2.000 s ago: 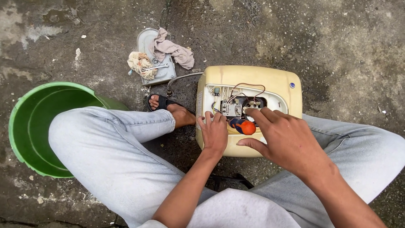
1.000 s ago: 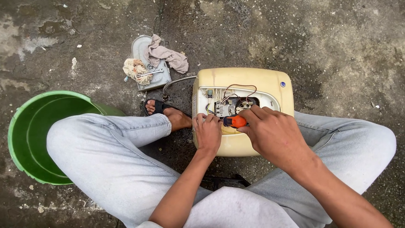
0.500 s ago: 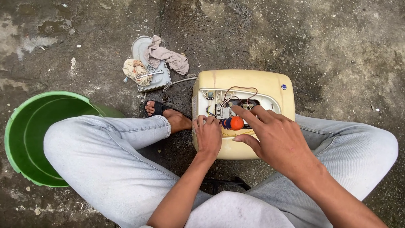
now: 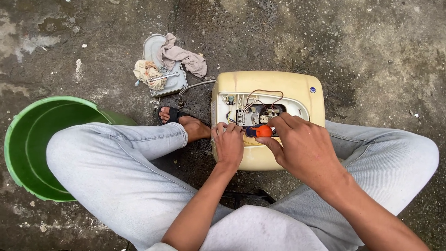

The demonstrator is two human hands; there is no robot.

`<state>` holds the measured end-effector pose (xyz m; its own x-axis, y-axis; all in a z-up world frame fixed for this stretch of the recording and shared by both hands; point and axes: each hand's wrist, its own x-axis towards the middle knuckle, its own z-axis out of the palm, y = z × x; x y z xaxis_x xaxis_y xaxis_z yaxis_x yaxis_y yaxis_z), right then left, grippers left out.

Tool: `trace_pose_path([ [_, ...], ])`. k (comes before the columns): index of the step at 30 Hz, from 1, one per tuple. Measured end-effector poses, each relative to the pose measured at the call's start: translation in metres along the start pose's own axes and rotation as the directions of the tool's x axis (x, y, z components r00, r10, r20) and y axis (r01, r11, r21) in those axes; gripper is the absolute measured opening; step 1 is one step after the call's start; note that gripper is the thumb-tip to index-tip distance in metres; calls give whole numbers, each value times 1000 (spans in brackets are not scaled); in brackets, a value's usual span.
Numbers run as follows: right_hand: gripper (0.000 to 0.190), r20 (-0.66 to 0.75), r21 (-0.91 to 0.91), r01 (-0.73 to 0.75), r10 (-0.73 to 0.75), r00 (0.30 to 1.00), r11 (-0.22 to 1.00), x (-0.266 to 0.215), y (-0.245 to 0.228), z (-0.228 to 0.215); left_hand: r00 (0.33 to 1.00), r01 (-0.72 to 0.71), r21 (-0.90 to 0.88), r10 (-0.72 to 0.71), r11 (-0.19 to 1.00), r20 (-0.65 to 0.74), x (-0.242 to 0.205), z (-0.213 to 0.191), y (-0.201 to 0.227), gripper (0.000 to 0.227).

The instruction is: Disassembling, cleaning, and reassembling a small electric water heater using a screwdriver, wrench, and cloth.

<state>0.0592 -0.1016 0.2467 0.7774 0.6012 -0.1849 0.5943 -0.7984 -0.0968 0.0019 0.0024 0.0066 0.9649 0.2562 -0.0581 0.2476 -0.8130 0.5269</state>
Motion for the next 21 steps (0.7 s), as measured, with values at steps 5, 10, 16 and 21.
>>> trace_pose_path([
  [5, 45, -44, -7, -3, 3, 999, 1000, 3, 1, 1, 1000, -9, 11, 9, 1000, -10, 1, 0, 0, 15],
  [10, 47, -79, 20, 7, -5, 997, 1000, 5, 2, 8, 1000, -2, -12, 2, 1000, 8, -2, -1, -2, 16],
  [16, 59, -49, 13, -25, 26, 998, 1000, 6, 7, 1, 998, -69, 110, 67, 992, 20, 1, 2, -4, 15],
  [21, 46, 104, -55, 227, -220, 970, 972, 8, 13, -7, 999, -47, 64, 46, 997, 16, 2, 0, -3, 17],
])
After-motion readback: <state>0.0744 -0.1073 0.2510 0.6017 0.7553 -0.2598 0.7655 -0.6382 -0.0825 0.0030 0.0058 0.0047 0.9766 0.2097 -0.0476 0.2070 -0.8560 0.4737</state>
